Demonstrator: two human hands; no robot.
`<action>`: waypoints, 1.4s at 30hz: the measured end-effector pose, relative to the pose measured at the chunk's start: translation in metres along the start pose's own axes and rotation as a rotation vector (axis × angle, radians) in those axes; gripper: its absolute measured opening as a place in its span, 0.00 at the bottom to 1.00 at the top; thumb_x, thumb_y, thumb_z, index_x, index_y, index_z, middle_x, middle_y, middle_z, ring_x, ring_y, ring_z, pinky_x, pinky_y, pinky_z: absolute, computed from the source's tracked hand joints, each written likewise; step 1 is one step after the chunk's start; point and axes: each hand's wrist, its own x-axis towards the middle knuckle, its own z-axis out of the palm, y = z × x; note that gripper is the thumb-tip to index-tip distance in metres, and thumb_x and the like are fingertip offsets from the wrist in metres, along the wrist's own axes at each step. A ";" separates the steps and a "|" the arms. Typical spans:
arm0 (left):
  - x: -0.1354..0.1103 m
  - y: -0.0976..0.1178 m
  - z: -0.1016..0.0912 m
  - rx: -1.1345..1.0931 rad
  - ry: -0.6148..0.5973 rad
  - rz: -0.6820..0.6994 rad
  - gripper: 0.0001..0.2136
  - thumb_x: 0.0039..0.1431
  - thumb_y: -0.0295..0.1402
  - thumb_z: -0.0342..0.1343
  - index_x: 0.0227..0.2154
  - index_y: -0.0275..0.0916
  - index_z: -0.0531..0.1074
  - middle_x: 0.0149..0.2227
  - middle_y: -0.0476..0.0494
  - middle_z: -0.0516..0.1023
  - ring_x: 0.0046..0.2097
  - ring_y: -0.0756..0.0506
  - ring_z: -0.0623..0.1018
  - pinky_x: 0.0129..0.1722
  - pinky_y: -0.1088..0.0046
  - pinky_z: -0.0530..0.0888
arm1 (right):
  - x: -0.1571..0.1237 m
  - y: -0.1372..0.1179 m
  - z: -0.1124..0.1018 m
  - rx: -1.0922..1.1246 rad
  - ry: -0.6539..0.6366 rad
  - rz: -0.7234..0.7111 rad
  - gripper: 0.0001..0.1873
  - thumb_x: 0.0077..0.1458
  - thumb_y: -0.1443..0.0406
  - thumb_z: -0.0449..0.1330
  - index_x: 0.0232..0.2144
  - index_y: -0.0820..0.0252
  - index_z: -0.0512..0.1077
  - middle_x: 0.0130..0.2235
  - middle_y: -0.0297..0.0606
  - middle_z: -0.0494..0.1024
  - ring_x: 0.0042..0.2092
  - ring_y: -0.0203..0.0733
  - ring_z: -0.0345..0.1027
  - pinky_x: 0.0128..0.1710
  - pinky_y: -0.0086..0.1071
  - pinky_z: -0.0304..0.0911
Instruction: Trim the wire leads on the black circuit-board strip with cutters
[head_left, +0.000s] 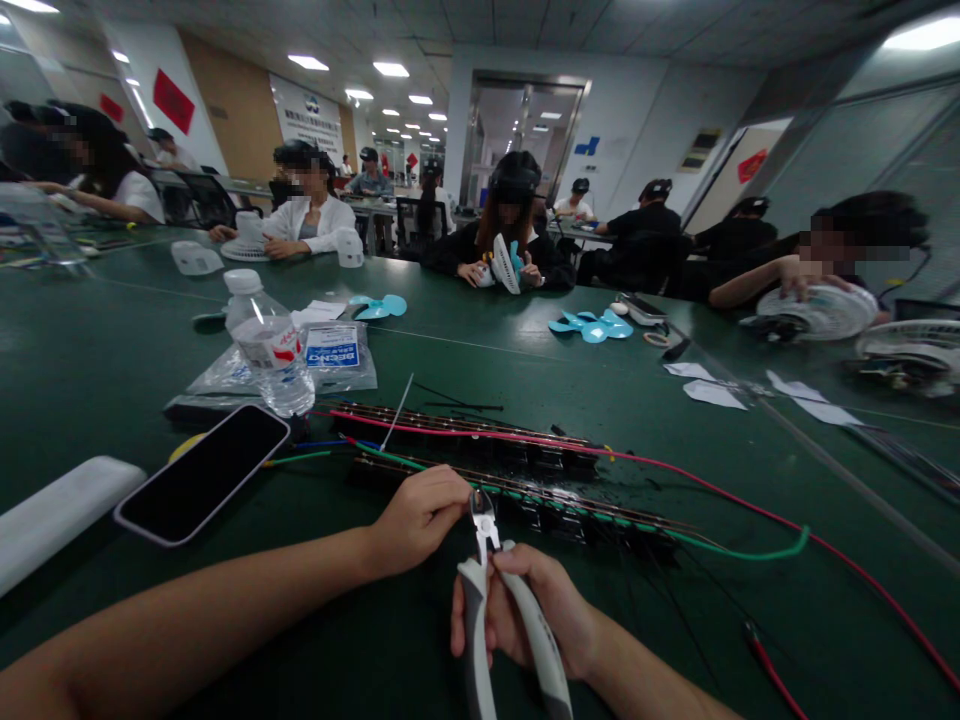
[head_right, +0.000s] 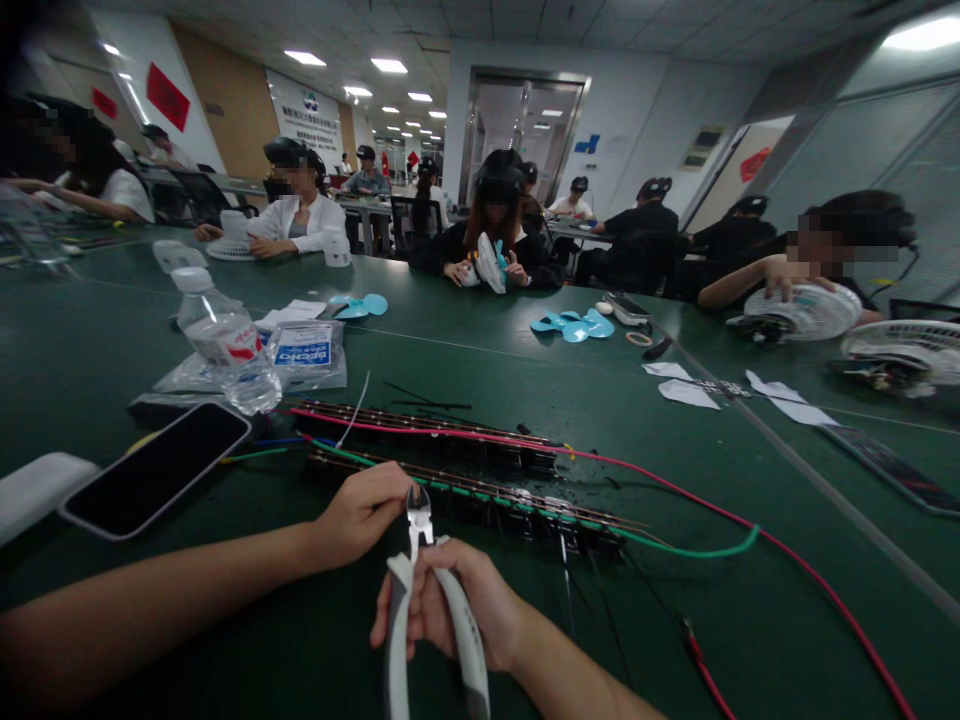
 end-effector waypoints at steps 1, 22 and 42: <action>0.000 0.000 0.000 0.002 -0.001 -0.002 0.10 0.60 0.23 0.45 0.29 0.34 0.71 0.29 0.43 0.74 0.33 0.48 0.71 0.35 0.71 0.68 | 0.000 0.000 0.000 0.001 0.009 0.004 0.29 0.50 0.54 0.44 0.34 0.78 0.70 0.30 0.54 0.75 0.27 0.36 0.66 0.28 0.27 0.55; -0.001 -0.003 0.001 -0.009 0.009 0.005 0.10 0.60 0.24 0.45 0.29 0.34 0.71 0.28 0.43 0.73 0.33 0.48 0.71 0.35 0.70 0.68 | -0.001 0.000 -0.003 0.015 0.017 0.030 0.28 0.48 0.53 0.46 0.32 0.75 0.70 0.28 0.51 0.75 0.27 0.38 0.66 0.26 0.28 0.54; -0.001 -0.004 0.001 0.012 0.009 0.033 0.10 0.60 0.26 0.45 0.27 0.34 0.70 0.27 0.43 0.73 0.31 0.48 0.70 0.34 0.71 0.68 | -0.001 0.003 -0.005 0.003 0.068 0.003 0.26 0.48 0.52 0.46 0.26 0.72 0.70 0.23 0.44 0.73 0.26 0.39 0.67 0.25 0.27 0.51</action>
